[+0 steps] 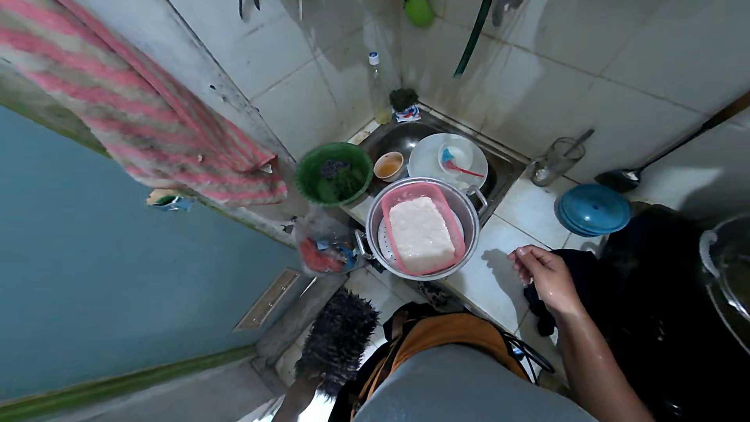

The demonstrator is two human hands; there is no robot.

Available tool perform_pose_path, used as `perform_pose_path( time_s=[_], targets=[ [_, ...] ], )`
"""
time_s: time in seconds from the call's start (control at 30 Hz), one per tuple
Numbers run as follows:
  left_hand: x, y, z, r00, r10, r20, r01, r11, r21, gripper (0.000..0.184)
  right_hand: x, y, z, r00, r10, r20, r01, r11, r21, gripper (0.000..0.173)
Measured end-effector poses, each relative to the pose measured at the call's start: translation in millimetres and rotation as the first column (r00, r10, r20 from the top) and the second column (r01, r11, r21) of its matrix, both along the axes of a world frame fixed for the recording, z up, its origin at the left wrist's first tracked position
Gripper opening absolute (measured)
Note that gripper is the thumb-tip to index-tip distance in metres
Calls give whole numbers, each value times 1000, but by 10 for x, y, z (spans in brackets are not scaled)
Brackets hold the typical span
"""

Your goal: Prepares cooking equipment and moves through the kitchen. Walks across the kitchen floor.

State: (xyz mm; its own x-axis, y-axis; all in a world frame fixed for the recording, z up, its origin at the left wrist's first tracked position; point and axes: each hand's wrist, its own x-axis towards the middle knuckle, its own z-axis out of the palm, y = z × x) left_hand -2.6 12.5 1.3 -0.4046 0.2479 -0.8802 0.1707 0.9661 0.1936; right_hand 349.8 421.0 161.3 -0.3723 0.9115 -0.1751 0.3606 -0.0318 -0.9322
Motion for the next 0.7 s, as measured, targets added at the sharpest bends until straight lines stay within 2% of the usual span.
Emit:
perform_pose_path(
  time_s=[0.27,0.53,0.7],
  targets=[
    [-43,-13,-32,1000,-3,0,3,1000,17,46,-242,128,241,999,49,-19,-48,997,65,24],
    [-35,0,4,1000,19,0,-19,1000,11,46,-341,147,262,996,92,-7,-91,992,83,23],
    [-68,-15,-21,1000,-8,1,8,1000,14,45,-454,160,329,988,127,90,-135,986,99,23]
  ],
)
